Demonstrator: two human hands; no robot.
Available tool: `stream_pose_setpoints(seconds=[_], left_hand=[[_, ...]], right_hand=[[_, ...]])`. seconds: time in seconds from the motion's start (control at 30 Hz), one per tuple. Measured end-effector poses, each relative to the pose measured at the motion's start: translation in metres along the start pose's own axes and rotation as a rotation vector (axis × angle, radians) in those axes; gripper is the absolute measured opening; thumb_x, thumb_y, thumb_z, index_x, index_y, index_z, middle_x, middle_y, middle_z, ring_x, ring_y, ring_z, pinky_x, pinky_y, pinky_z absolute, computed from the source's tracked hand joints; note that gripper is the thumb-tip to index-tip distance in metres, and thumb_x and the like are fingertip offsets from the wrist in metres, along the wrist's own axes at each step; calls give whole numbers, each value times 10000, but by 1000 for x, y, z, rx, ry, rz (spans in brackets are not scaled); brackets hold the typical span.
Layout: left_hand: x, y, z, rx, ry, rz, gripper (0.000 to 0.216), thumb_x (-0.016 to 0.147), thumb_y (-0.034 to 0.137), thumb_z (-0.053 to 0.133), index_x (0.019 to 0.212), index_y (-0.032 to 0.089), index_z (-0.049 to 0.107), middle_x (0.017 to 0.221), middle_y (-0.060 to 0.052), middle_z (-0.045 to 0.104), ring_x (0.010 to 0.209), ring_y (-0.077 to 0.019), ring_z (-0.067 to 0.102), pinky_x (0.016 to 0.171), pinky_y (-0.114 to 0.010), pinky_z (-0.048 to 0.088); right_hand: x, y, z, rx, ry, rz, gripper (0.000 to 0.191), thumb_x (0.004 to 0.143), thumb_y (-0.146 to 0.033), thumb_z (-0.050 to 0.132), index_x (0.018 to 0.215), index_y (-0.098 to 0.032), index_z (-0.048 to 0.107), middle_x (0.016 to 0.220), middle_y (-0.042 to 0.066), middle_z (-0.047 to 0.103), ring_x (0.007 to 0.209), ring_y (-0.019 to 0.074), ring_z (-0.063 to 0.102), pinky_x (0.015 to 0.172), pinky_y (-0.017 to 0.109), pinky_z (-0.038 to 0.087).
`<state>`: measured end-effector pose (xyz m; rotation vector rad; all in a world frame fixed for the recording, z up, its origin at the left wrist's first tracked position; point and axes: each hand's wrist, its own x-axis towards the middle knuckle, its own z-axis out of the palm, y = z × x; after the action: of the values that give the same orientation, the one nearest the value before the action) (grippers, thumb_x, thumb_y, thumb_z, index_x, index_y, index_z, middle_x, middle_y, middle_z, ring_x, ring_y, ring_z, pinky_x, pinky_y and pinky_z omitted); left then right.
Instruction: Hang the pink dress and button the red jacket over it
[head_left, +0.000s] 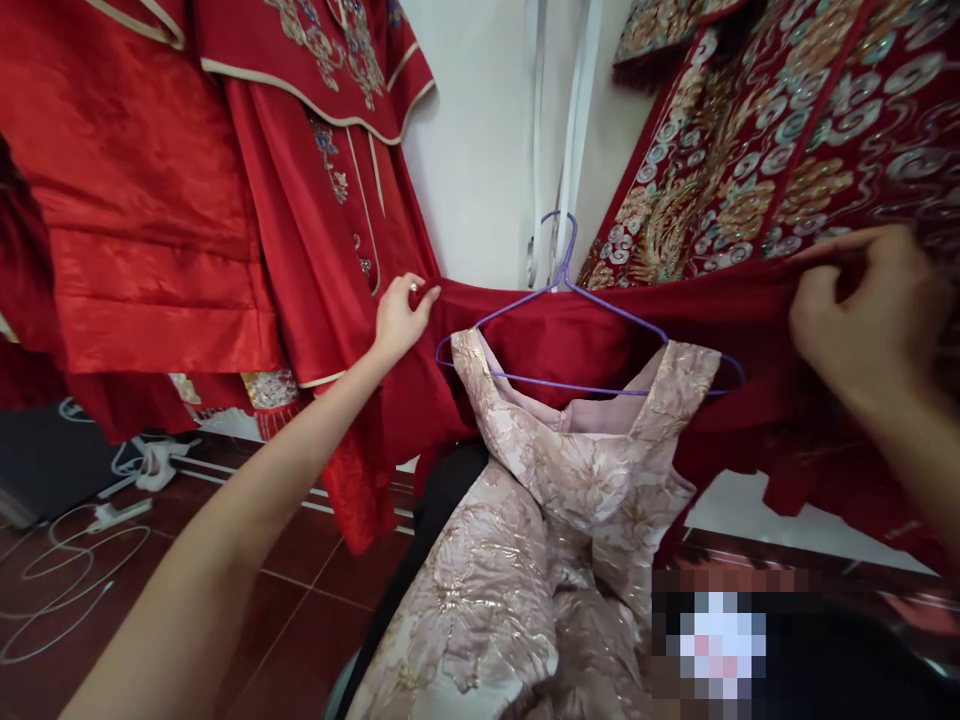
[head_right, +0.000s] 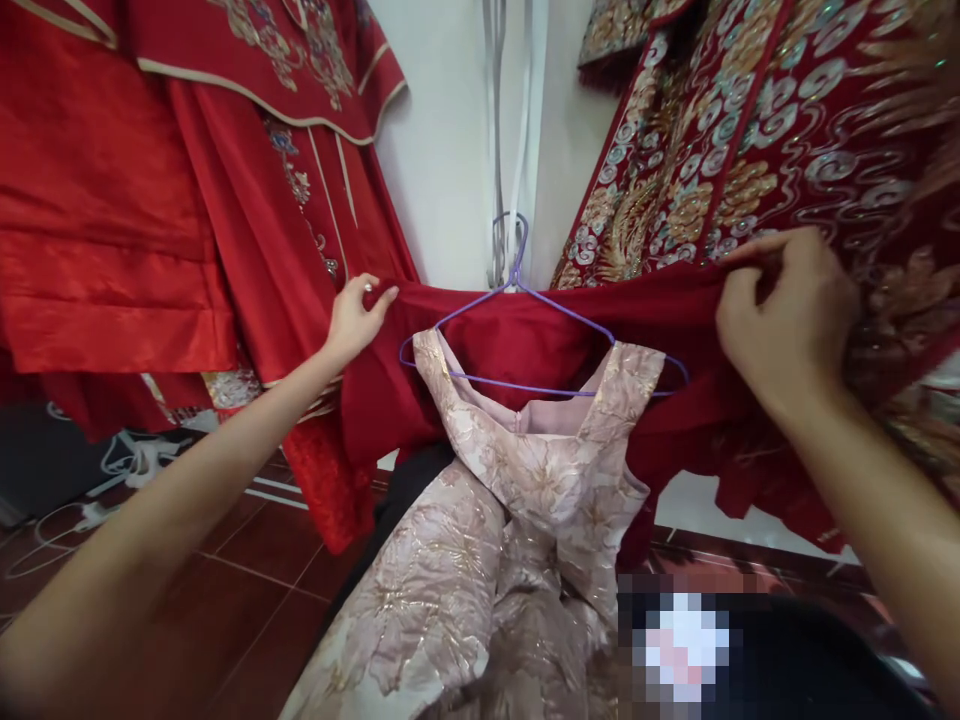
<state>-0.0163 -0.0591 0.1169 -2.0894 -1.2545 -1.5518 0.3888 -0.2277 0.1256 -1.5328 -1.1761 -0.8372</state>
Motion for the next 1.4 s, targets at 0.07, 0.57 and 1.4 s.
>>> stream_pose_setpoints(seconds=[0.07, 0.57, 1.4], left_hand=[[-1, 9, -16, 37, -66, 35, 287, 861, 422, 515, 939, 155, 584, 910, -55, 622, 830, -178, 554, 813, -296, 426], [-72, 113, -1, 169, -682, 349, 161, 838, 302, 479, 897, 196, 585, 838, -55, 671, 748, -206, 633, 664, -290, 456], [-86, 107, -4, -449, -450, 95, 144, 805, 168, 594, 947, 194, 577, 940, -24, 697, 876, -146, 651, 823, -275, 489]], right_hand=[[-4, -10, -20, 35, -25, -19, 264, 856, -201, 509, 1092, -146, 614, 1036, 137, 662, 893, 182, 613, 735, 302, 432], [-77, -80, 40, 261, -1106, 3, 320, 825, -407, 502, 771, -142, 673, 722, 54, 675, 682, 195, 610, 622, 271, 423], [-96, -122, 10, 1189, -925, 349, 338, 733, -400, 683, 993, -195, 619, 881, 52, 681, 787, 170, 656, 723, 318, 571]])
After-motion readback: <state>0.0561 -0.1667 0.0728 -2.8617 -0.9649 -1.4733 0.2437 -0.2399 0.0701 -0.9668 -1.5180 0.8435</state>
